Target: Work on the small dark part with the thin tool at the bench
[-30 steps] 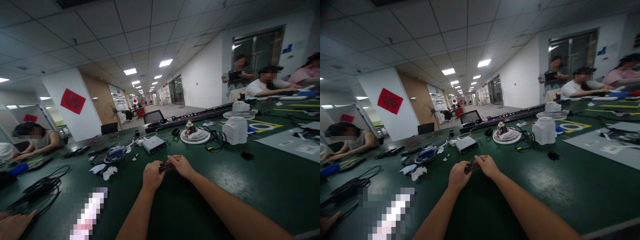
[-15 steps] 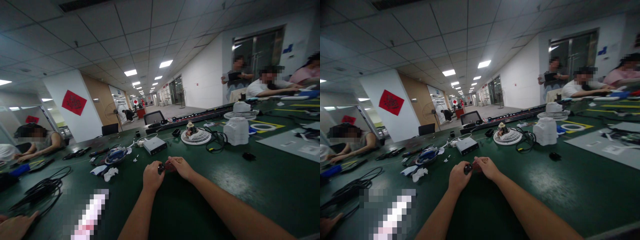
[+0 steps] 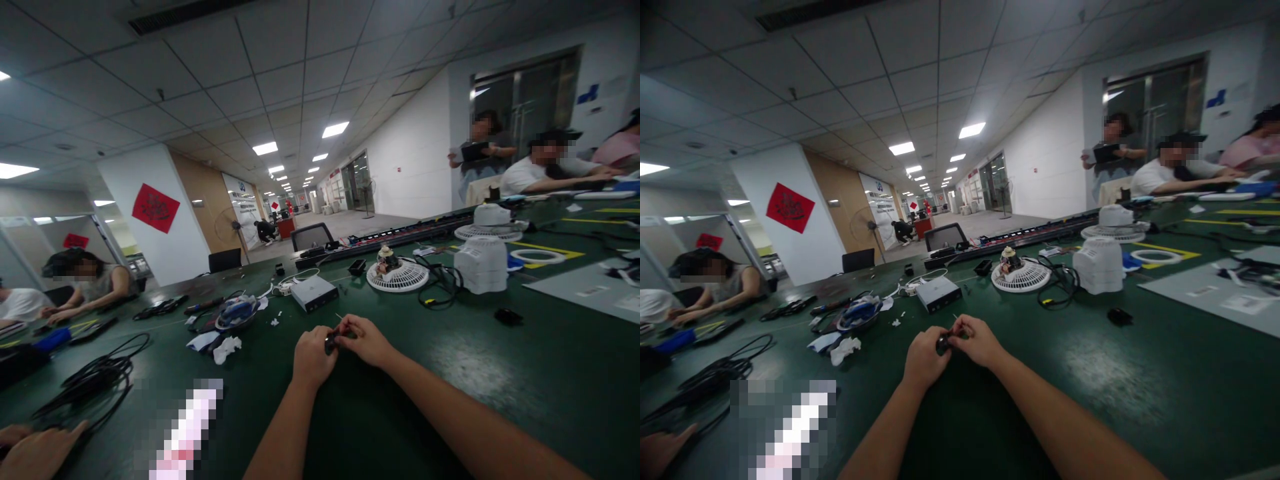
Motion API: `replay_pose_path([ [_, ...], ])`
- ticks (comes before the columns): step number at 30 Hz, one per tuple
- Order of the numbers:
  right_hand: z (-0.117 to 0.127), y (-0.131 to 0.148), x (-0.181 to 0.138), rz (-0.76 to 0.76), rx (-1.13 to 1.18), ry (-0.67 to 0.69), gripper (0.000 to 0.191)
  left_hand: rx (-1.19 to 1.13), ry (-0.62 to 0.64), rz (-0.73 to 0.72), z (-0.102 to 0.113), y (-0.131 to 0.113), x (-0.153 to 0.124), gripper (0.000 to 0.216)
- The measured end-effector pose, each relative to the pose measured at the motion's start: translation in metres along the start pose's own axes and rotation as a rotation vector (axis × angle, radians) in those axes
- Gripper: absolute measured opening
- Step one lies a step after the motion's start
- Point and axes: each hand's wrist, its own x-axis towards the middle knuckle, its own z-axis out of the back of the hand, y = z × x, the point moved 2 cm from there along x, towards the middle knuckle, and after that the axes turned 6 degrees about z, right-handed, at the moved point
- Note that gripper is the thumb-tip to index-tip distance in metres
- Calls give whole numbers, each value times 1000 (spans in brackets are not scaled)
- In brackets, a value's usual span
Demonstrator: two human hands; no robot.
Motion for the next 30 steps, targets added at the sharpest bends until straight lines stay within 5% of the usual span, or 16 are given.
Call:
replay_pose_path([
  [12, -1, -8, -3, 36, -97, 158, 15, 6, -13, 9, 1, 3, 0, 20],
  [30, -1, -2, -5, 36, -116, 175, 12, -60, -21, 32, 5, 3, 0, 20],
])
